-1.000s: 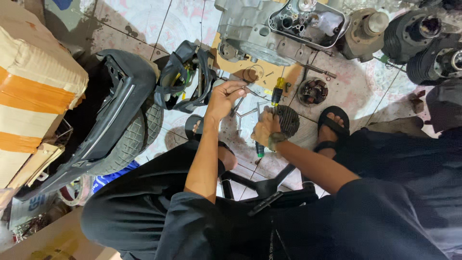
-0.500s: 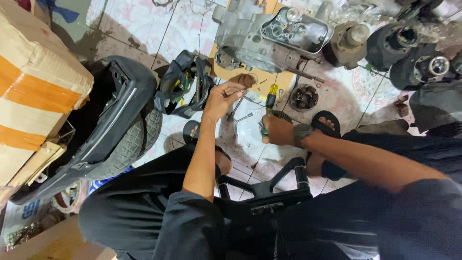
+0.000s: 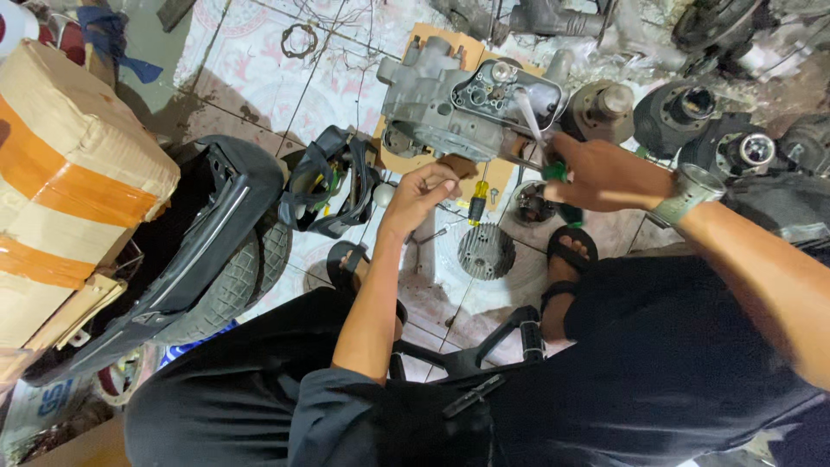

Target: The person is sitting on a low stool in a workshop, using a yellow-handled screwdriver to tighten screws on a metallic engine cylinder head. They switch to a green-handled screwdriver to work on a different section of the same part. The workspace is cluttered with various engine components and tools.

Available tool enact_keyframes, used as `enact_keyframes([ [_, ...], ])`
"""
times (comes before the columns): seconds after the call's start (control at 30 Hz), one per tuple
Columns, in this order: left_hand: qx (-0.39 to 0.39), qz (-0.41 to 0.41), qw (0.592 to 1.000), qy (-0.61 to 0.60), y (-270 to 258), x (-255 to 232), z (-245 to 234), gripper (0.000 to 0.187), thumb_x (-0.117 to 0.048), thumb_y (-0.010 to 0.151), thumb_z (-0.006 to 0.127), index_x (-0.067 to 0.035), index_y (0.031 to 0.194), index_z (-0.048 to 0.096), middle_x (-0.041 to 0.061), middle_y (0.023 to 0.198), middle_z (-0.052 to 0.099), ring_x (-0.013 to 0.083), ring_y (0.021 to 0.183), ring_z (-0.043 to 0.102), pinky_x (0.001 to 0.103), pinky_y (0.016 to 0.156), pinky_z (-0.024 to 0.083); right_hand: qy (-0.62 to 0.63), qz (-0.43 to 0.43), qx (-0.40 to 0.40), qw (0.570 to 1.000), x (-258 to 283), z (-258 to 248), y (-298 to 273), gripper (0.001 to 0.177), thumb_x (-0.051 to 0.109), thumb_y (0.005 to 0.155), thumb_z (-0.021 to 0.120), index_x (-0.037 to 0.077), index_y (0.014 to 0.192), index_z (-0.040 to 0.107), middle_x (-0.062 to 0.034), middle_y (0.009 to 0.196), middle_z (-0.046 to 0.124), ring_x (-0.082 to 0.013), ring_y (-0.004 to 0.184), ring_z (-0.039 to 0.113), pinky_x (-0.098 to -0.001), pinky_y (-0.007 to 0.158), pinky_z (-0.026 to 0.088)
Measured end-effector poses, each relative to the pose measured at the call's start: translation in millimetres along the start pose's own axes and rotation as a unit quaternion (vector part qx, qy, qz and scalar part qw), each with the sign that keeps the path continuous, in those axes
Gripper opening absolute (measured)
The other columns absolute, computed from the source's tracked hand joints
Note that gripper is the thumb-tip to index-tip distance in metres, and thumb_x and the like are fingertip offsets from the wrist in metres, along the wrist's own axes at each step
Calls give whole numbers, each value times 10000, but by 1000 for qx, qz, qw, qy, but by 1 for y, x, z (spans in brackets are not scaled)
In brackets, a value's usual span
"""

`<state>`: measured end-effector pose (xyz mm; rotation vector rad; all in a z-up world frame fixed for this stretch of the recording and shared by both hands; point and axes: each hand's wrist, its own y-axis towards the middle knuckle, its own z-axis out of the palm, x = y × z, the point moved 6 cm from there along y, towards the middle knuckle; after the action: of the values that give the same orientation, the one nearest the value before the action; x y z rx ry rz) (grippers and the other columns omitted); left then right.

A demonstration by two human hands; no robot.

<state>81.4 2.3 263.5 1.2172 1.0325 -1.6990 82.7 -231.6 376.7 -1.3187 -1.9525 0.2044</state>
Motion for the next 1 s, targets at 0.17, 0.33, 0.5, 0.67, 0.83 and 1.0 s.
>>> enact_keyframes([
  [0.17, 4, 13, 998, -58, 12, -9, 12, 220, -6, 832, 669, -37, 1047, 629, 101, 920, 687, 136, 804, 666, 257, 768, 539, 39, -61, -4, 997, 15, 2, 2, 520, 375, 849, 531, 3, 1196, 425, -357, 962, 588, -576, 853, 577, -653, 713, 456],
  [0.33, 6, 14, 996, -85, 15, -17, 17, 205, -1, 841, 660, -40, 1041, 638, 93, 947, 693, 130, 838, 669, 233, 766, 539, 23, -106, -19, 994, 15, -4, -3, 585, 293, 834, 517, -3, 1319, 379, -365, 1046, 552, -574, 886, 567, -661, 716, 461],
  [0.5, 32, -11, 999, 12, 12, -7, 7, 136, -42, 880, 624, -88, 1002, 661, 53, 968, 695, 162, 947, 669, 284, 878, 550, -27, 51, 62, 996, 10, -19, -8, 349, 293, 893, 471, 163, 1217, 472, -99, 1109, 583, -278, 920, 588, -431, 775, 516],
  [0.67, -38, -149, 974, 167, -6, 65, -28, 130, -203, 861, 649, -161, 978, 687, 26, 997, 660, 178, 997, 599, 311, 857, 480, -71, 17, 45, 996, -12, 5, -3, 415, 299, 842, 491, 106, 1209, 505, -165, 1066, 604, -358, 901, 602, -476, 787, 456],
  [0.83, -112, -211, 946, 217, -14, 205, -68, 150, -40, 833, 599, -114, 900, 711, 14, 914, 713, 144, 891, 656, 237, 842, 510, -68, 115, 131, 982, -23, 46, 3, 338, 339, 906, 471, 142, 1178, 512, -96, 1074, 602, -256, 868, 639, -404, 704, 577],
  [1.0, -175, -217, 886, 370, -15, 250, -67, 112, -174, 802, 603, -198, 826, 710, -21, 853, 730, 207, 841, 697, 316, 847, 531, -122, 119, 174, 970, -35, 84, 12, 357, 401, 854, 475, 125, 1082, 464, -106, 1058, 590, -384, 903, 635, -526, 698, 505],
])
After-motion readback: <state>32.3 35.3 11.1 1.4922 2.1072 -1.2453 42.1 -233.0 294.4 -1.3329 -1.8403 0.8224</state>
